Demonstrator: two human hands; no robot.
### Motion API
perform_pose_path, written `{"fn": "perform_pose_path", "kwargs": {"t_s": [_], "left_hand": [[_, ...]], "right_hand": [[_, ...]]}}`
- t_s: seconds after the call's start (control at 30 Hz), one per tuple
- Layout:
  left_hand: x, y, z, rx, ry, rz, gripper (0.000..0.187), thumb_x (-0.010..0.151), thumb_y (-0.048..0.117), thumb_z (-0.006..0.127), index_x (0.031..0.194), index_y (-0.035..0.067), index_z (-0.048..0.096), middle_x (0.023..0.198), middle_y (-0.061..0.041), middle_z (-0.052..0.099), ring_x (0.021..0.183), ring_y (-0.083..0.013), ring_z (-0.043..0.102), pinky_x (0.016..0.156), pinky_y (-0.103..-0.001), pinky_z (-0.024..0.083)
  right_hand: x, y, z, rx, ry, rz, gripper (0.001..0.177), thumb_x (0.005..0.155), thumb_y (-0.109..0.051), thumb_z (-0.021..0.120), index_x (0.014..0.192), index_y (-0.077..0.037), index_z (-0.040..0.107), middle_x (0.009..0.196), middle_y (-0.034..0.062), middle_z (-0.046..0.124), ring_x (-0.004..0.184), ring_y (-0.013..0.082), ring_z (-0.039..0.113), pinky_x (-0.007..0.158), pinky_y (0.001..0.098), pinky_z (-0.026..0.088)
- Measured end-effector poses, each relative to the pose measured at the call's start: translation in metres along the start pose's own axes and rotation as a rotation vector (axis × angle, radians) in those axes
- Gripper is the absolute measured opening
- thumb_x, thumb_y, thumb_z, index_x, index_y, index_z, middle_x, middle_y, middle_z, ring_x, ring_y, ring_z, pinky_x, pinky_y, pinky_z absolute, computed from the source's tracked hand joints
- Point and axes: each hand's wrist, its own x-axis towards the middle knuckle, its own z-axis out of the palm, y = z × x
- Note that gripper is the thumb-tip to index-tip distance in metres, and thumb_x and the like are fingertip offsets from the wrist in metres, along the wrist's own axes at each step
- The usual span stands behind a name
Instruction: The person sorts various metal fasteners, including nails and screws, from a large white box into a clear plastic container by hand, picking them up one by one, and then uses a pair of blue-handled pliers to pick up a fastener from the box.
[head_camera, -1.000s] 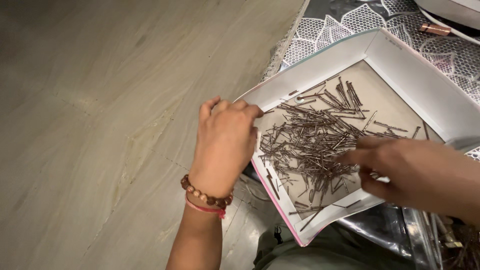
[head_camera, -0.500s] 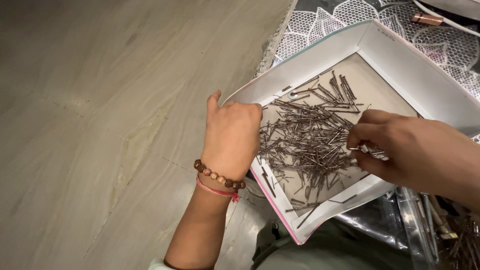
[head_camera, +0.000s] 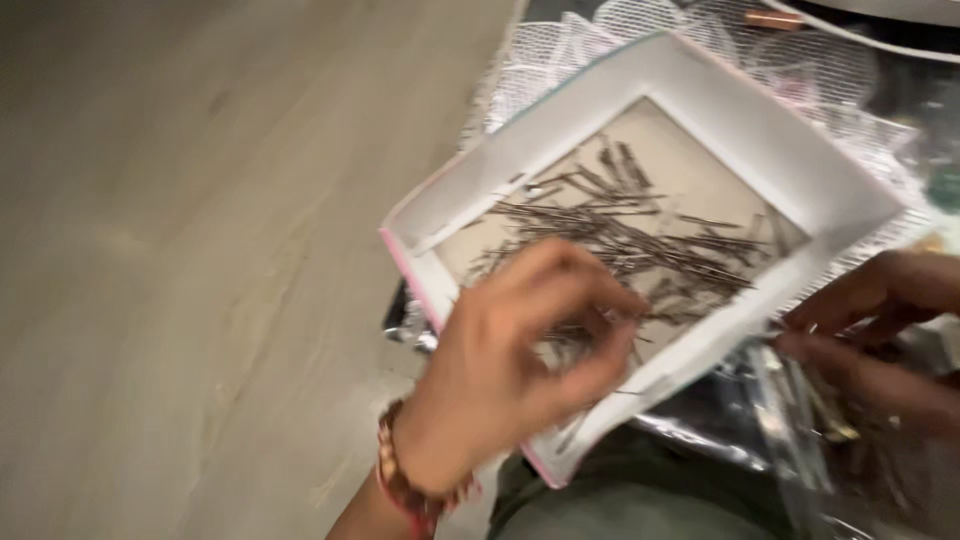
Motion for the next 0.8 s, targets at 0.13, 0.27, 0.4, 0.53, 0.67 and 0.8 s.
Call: {"fn": "perform_pose_path", "kwargs": {"t_s": [0.13, 0.27, 0.4, 0.53, 0.67, 0.8], "left_hand": [[-0.005, 0.032, 0.042, -0.08, -0.057, 0.125, 0.012, 0.097, 0.013, 0.079, 0.104, 0.008, 0.071, 0.106, -0.003, 0.069, 0.092, -0.0123, 0.075, 0.078, -0.021, 0.064], [-0.009, 0.045, 0.066, -0.174, -0.225, 0.082, 0.015, 0.096, 0.011, 0.077, 0.106, 0.006, 0.068, 0.111, -0.006, 0.068, 0.096, -0.0189, 0.076, 0.082, -0.029, 0.065], [-0.013, 0.04, 0.085, -0.219, -0.373, 0.076, 0.013, 0.099, 0.014, 0.073, 0.11, 0.009, 0.068, 0.111, -0.005, 0.067, 0.098, -0.0225, 0.075, 0.083, -0.031, 0.062], [-0.015, 0.031, 0.109, -0.138, -0.511, 0.06, 0.019, 0.099, 0.022, 0.071, 0.114, 0.011, 0.068, 0.111, -0.004, 0.068, 0.095, -0.0232, 0.073, 0.08, -0.032, 0.06], [-0.015, 0.025, 0.122, 0.005, -0.442, 0.169, 0.022, 0.098, 0.025, 0.07, 0.116, 0.013, 0.067, 0.106, -0.005, 0.066, 0.097, -0.0258, 0.069, 0.085, -0.037, 0.056], [-0.017, 0.024, 0.127, 0.132, -0.391, 0.167, 0.02, 0.095, 0.026, 0.072, 0.109, 0.013, 0.068, 0.1, -0.005, 0.065, 0.094, -0.0247, 0.067, 0.083, -0.037, 0.054]], "right_hand": [[-0.072, -0.013, -0.007, 0.233, 0.071, -0.125, 0.026, 0.078, -0.024, 0.087, 0.096, -0.012, 0.072, 0.095, 0.0057, 0.078, 0.087, 0.0168, 0.078, 0.078, 0.032, 0.061], [-0.112, -0.029, 0.007, 0.422, 0.194, -0.201, 0.02, 0.082, -0.016, 0.087, 0.092, -0.007, 0.072, 0.095, 0.0096, 0.077, 0.088, 0.0196, 0.078, 0.079, 0.0332, 0.063], [-0.143, -0.017, 0.019, 0.568, 0.292, -0.295, 0.009, 0.088, -0.012, 0.082, 0.086, -0.007, 0.073, 0.095, 0.0099, 0.076, 0.093, 0.0187, 0.078, 0.088, 0.0344, 0.068], [-0.158, 0.031, 0.029, 0.441, 0.15, 0.022, 0.016, 0.078, -0.012, 0.09, 0.087, -0.012, 0.077, 0.094, 0.0036, 0.074, 0.078, 0.0138, 0.072, 0.061, 0.0264, 0.057], [-0.157, 0.065, 0.018, 0.156, 0.316, 0.233, 0.013, 0.079, -0.01, 0.083, 0.09, -0.012, 0.077, 0.081, -0.0009, 0.075, 0.059, 0.01, 0.06, 0.042, 0.0229, 0.049], [-0.139, 0.058, 0.003, -0.014, 0.386, 0.422, 0.016, 0.081, -0.016, 0.088, 0.092, -0.007, 0.08, 0.065, 0.0072, 0.067, 0.055, 0.014, 0.055, 0.047, 0.0271, 0.045]]}}
